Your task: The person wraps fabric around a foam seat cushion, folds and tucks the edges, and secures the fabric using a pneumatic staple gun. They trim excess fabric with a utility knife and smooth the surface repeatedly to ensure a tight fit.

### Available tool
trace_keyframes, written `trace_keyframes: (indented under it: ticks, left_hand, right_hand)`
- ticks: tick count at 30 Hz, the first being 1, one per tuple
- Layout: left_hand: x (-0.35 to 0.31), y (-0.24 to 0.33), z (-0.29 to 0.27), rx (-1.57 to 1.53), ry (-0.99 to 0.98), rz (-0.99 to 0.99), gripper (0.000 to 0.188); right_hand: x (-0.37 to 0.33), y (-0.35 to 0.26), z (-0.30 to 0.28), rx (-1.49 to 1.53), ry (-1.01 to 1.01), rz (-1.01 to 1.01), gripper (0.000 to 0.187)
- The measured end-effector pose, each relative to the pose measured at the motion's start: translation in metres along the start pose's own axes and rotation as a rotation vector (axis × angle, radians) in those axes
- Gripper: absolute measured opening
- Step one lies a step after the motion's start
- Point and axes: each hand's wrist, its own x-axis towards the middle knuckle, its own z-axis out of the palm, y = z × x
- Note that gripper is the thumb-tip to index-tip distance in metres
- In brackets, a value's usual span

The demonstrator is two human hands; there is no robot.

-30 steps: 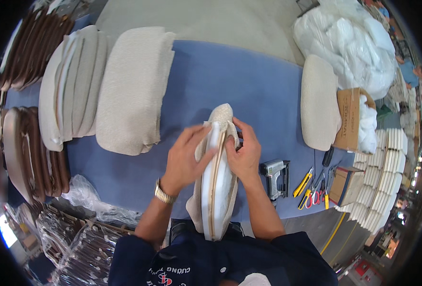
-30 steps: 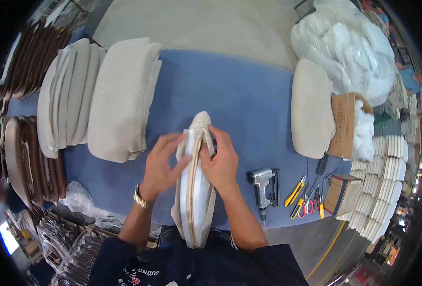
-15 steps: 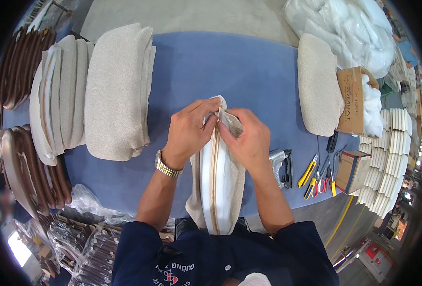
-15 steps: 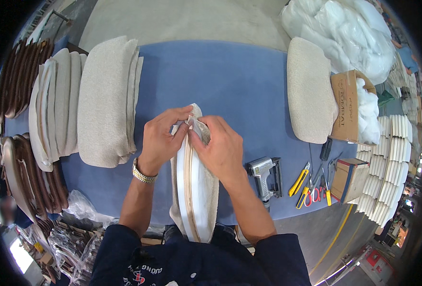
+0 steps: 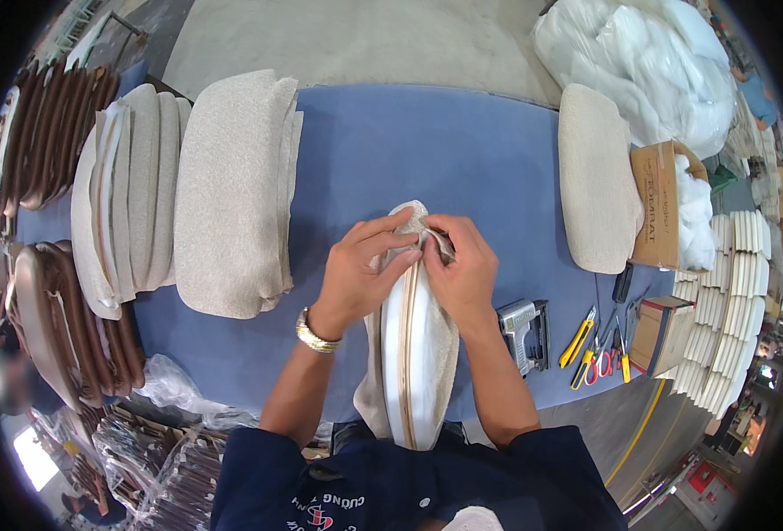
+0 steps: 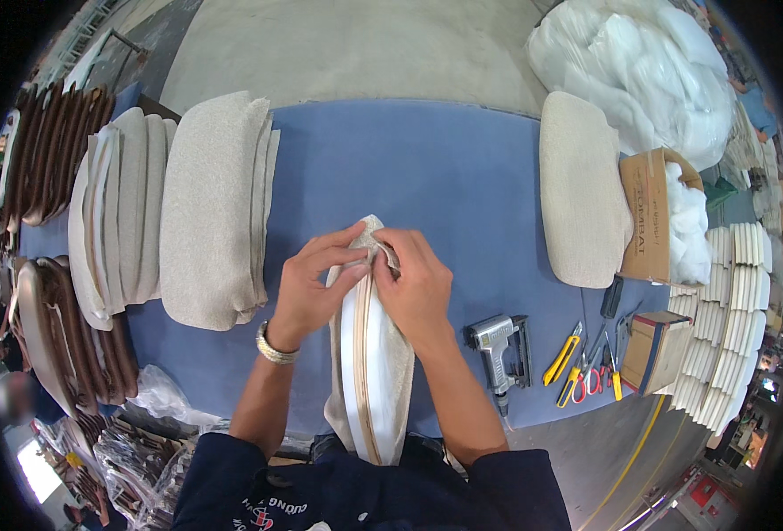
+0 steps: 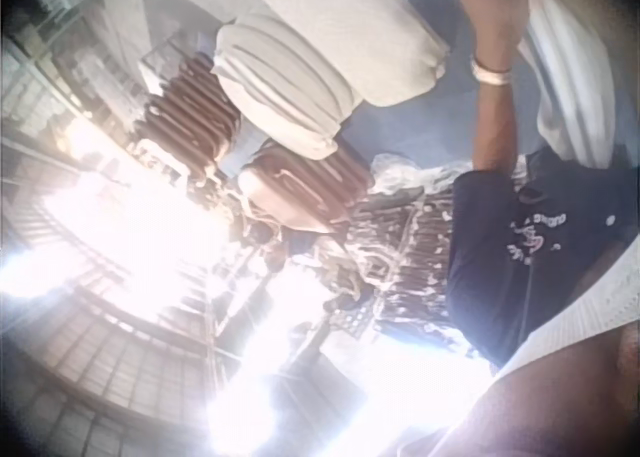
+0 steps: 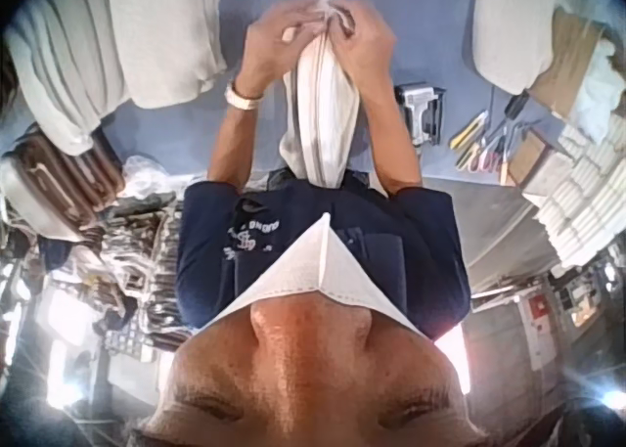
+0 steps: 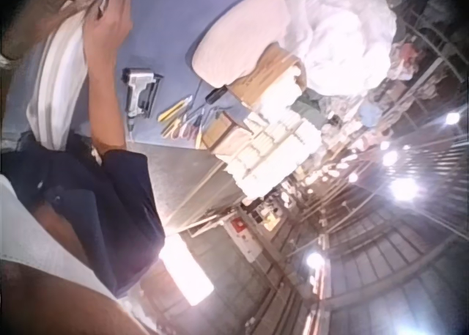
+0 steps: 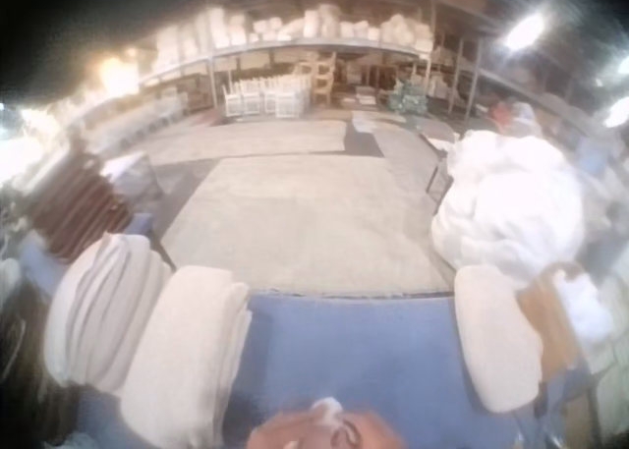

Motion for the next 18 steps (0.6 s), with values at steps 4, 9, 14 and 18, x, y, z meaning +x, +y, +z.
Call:
trace_keyframes:
  ticks: [4, 9, 14, 18]
  left_hand:
    - [0.021, -0.026, -0.012, -0.420, -0.090, -0.228, 0.031]
    - [0.040, -0.044, 0.013, -0.630, -0.333, -0.173, 0.038]
    - [0.032, -0.050, 0.019, -0.704, -0.308, -0.088, 0.041]
    - [0.031, -0.050, 0.015, -0.662, -0.293, -0.066, 0.045]
  right_hand:
    - [0.004, -0.001, -0.005, -0.048, -0.048, -0.155, 0.029]
    - [-0.003, -0.001, -0.003, -0.030, -0.066, -0.139, 0.025]
    - [-0.006, 0.000, -0.002, -0.061, -0.035, -0.135, 0.025]
    - [-0.004, -0.004, -0.003, -0.071, -0.073, -0.103, 0.025]
